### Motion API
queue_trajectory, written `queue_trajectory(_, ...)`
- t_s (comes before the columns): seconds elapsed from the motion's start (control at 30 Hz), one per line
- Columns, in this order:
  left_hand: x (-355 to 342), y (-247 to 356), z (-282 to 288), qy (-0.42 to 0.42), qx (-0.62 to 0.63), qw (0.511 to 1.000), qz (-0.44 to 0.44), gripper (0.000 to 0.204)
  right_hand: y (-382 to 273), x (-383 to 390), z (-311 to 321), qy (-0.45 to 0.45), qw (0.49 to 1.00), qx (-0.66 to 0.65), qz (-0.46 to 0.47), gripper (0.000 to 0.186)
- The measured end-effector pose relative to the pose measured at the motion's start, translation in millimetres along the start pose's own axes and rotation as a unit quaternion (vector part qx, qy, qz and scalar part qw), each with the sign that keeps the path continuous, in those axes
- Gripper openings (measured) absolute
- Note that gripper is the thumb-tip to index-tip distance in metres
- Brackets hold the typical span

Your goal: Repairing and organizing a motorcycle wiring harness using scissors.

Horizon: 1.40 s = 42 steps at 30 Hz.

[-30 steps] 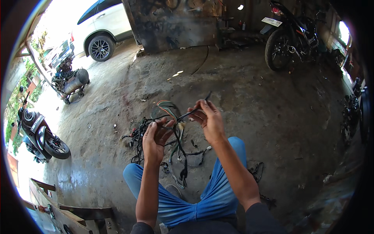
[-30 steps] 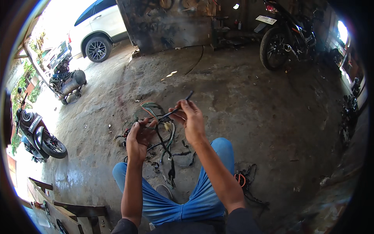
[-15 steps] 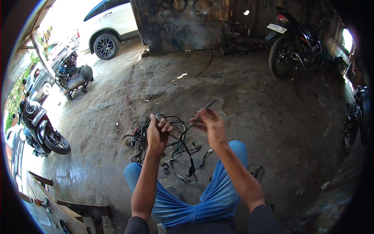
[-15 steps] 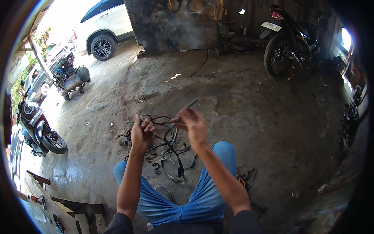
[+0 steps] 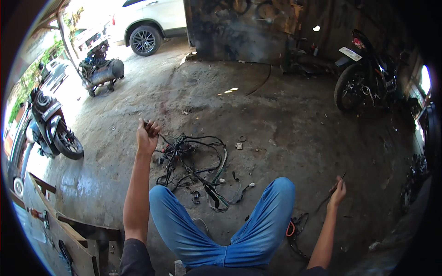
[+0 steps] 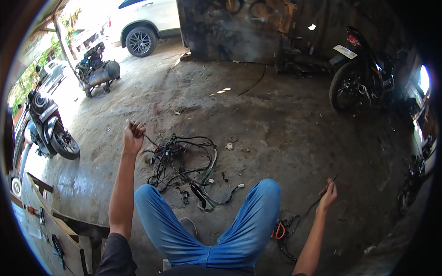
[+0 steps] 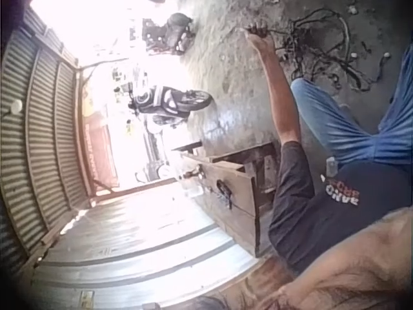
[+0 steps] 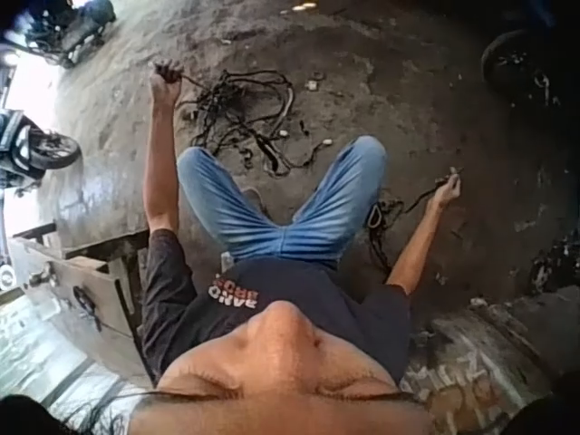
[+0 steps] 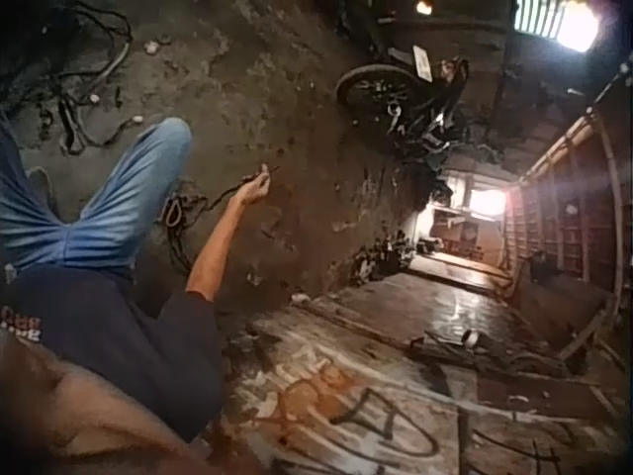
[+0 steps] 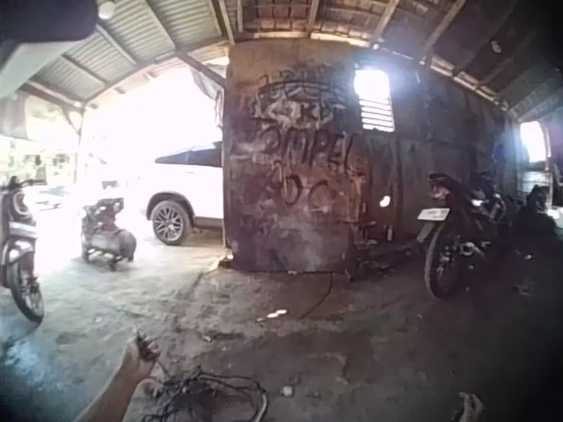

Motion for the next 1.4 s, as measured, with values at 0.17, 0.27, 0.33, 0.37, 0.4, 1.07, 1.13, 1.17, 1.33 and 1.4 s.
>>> queue_trajectory(0.17,-11,-76,-17,0.017,0.036,0.998,0.046,0.044,85,4,94,0.26,0.923,0.262,0.107,0.039)
queue_trajectory(0.27,-3,-49,0,0.033,0.002,0.999,0.027,0.043,-17,77,-38,0.216,0.945,0.151,0.196,0.04)
queue_trajectory(0.33,7,-61,-14,0.026,0.01,0.998,0.047,0.041,-80,118,-92,0.164,0.943,0.057,0.284,0.037)
queue_trajectory(0.37,10,-66,-18,0.024,0.01,0.998,0.053,0.041,-102,145,-129,0.084,0.962,-0.002,0.259,0.035)
queue_trajectory(0.4,11,-66,-20,0.013,0.015,0.998,0.052,0.041,-117,173,-165,0.001,0.97,-0.063,0.235,0.032)
queue_trajectory(1.07,-27,13,-86,-0.117,-0.055,0.991,-0.03,0.025,11,221,-356,-0.5,0.838,-0.13,-0.177,0.026)
queue_trajectory(1.13,-33,37,-73,-0.132,-0.076,0.986,-0.064,0.025,-24,204,-346,-0.498,0.844,-0.123,-0.156,0.024)
queue_trajectory(1.17,-30,43,-72,-0.119,-0.09,0.985,-0.082,0.025,-41,196,-339,-0.494,0.85,-0.113,-0.141,0.022)
queue_trajectory(1.33,-16,85,-48,-0.109,-0.07,0.984,-0.123,0.027,-114,192,-330,-0.528,0.844,-0.085,-0.032,0.029)
queue_trajectory(1.4,-16,104,-15,-0.138,-0.074,0.978,-0.14,0.029,-135,199,-331,-0.507,0.86,-0.04,0.036,0.025)
Point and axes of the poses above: each hand's wrist, its own x-axis away from the middle knuckle, its own z-axis out of the back of the hand, y = z × x, the point moved 1 cm from there along -x, towards the middle knuckle, and after that the axes turned 15 degrees about -z, right-handed, at the moved point
